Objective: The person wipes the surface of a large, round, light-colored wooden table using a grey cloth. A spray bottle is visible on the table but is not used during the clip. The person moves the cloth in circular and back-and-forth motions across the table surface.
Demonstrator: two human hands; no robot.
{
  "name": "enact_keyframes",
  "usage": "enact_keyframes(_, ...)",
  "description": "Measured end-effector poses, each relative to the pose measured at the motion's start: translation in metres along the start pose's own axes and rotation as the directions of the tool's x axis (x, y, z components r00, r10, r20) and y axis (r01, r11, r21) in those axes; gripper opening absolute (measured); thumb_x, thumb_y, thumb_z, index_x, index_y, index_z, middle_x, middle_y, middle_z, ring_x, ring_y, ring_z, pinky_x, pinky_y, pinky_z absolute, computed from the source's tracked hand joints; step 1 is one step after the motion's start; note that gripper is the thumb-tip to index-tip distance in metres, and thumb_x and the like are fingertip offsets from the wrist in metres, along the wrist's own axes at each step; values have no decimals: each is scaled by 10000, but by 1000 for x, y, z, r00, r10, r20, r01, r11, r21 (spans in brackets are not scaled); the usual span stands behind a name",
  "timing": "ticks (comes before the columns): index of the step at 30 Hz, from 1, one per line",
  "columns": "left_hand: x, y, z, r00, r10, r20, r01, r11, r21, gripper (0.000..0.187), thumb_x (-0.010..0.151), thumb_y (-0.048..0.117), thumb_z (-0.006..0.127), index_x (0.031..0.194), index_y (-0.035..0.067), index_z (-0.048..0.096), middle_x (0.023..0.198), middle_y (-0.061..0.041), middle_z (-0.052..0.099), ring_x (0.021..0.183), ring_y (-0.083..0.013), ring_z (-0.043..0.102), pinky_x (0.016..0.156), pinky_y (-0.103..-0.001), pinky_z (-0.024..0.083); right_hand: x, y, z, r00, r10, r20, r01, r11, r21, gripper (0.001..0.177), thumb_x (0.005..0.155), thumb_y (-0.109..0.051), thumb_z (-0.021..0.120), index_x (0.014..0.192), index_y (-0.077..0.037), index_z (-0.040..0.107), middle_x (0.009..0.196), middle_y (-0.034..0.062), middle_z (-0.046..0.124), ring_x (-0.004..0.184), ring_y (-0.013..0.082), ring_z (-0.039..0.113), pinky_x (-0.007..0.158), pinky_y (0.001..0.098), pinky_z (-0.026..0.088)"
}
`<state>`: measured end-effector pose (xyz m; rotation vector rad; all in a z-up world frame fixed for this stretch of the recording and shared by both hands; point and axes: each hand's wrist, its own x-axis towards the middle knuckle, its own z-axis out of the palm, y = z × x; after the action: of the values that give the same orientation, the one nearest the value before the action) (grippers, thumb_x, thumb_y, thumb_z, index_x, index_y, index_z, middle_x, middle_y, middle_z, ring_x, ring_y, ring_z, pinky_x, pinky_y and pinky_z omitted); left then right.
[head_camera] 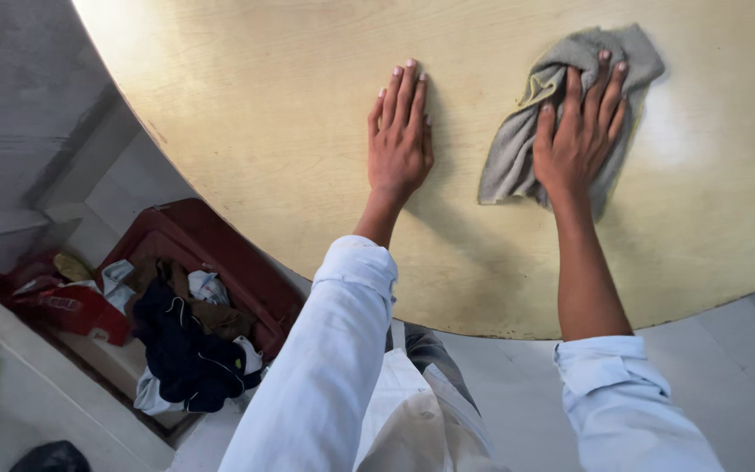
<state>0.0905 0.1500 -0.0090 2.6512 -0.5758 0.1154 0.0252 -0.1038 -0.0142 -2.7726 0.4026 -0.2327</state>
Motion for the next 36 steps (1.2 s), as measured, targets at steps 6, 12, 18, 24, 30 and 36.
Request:
enact_keyframes(6, 1, 4, -8, 1000, -10, -5, 9, 999, -44, 565, 1061, 177, 464, 1608, 75, 369, 1719, -70, 274, 1615, -234, 246, 1318, -433, 205, 62, -35, 18, 994, -104, 22, 105, 994, -19, 564, 1167, -284, 551, 1682, -83, 438, 1781, 203, 170, 1641, 403, 112, 1329, 598, 117)
enact_keyframes(12, 2, 3, -8, 1000, 7, 9, -7, 999, -40, 564, 1067, 175, 456, 1613, 73, 361, 1726, -77, 265, 1620, -234, 232, 1317, -431, 195, 70, -67, 39, 988, -145, 48, 147, 988, -38, 621, 1160, -310, 543, 1700, -50, 378, 1774, 214, 133, 1630, 404, 106, 1305, 583, 124)
enact_keyframes(18, 2, 2, -11, 996, -22, 90, 24, 1000, -13, 606, 988, 126, 457, 1587, 69, 381, 1740, -89, 261, 1628, -232, 223, 1322, -421, 171, 16, -105, 29, 979, -200, 28, 200, 980, 18, 626, 1084, -270, 593, 1653, -91, 403, 1742, 183, 236, 1618, 372, 178, 1285, 552, 191)
enact_keyframes(24, 2, -5, -9, 999, 29, 27, -24, 985, -171, 629, 983, 180, 508, 1582, 35, 378, 1715, -104, 271, 1608, -276, 215, 1291, -442, 168, -53, -129, 18, 997, -77, 5, 77, 997, 22, 618, 1011, -196, 606, 1606, -115, 456, 1719, 148, 302, 1603, 332, 231, 1262, 540, 229)
enact_keyframes(30, 11, -18, -13, 994, 74, 79, -55, 974, -220, 628, 904, 154, 607, 1504, 56, 449, 1668, -145, 327, 1534, -334, 321, 1176, -476, 272, -134, -170, 28, 996, 80, -39, -79, 996, 36, 510, 1021, -301, 543, 1458, -38, 541, 1700, 172, 308, 1591, 364, 231, 1241, 560, 233)
enact_keyframes(36, 59, -89, -30, 940, 335, 56, -322, 931, -173, 572, 993, 127, 588, 1544, 42, 462, 1662, -169, 350, 1509, -380, 340, 1214, -512, 315, -133, -227, 47, 987, 161, 2, -161, 986, 47, 520, 1061, -373, 439, 1462, -53, 525, 1660, 210, 336, 1573, 380, 251, 1236, 553, 225)
